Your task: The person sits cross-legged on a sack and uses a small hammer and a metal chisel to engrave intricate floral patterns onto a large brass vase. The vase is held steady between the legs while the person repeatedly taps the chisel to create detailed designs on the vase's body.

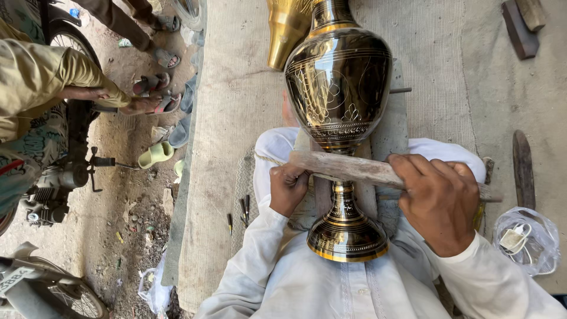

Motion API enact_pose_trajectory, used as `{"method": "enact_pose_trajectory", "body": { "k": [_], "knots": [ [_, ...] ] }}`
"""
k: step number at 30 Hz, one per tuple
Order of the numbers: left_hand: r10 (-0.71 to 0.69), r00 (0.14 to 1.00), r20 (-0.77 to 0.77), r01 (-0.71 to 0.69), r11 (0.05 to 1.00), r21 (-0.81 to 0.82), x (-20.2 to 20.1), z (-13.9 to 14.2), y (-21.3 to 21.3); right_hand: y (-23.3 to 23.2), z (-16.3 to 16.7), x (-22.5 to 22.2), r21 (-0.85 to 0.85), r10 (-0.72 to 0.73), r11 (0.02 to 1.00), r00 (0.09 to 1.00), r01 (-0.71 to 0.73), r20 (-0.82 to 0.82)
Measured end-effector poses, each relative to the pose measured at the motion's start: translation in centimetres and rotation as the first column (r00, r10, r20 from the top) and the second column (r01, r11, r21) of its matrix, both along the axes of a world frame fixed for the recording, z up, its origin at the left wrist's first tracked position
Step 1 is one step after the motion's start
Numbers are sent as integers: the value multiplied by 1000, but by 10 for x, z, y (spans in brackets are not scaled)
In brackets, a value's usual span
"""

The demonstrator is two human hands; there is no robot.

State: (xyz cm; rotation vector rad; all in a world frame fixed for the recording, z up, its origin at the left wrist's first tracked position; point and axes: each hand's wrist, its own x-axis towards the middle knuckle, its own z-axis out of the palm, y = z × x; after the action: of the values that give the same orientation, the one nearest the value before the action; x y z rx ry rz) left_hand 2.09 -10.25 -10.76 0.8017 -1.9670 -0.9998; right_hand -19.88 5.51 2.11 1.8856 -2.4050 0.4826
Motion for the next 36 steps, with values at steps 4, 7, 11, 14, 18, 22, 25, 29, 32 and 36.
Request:
{"method": "enact_pose_trajectory", "body": {
  "k": [4,7,11,14,18,22,25,29,32,36],
  "knots": [
    [18,1000,10,-19,997,77,2,-2,3,1,2,0,-265,17,963,974,44,224],
    [-5,999,-31,8,994,112,2,0,5,1,5,-1,-121,2,993,999,3,35],
    [2,998,-56,4,995,98,1,2,8,-3,4,1,-284,52,959,976,10,210],
    [51,996,79,-53,998,35,2,-1,10,-5,2,4,-110,11,994,1000,-8,29],
    [44,999,14,-45,995,91,4,-10,10,-3,-1,2,-169,-2,985,990,26,143],
    [31,999,-26,-28,995,101,4,-15,9,-1,-2,-1,-193,11,981,996,6,85],
    [28,1000,-7,-28,1000,-6,3,-14,9,-3,-5,-1,-158,25,987,995,-9,95],
    [47,999,22,-47,999,4,2,-9,11,-5,-6,1,-150,27,989,999,-22,27],
    [49,999,5,-49,999,-19,1,-7,11,-5,-2,4,-275,24,961,975,39,222],
    [54,996,65,-51,997,-49,1,-6,11,-6,7,5,5,14,1000,998,-14,-57]
  ]
}}
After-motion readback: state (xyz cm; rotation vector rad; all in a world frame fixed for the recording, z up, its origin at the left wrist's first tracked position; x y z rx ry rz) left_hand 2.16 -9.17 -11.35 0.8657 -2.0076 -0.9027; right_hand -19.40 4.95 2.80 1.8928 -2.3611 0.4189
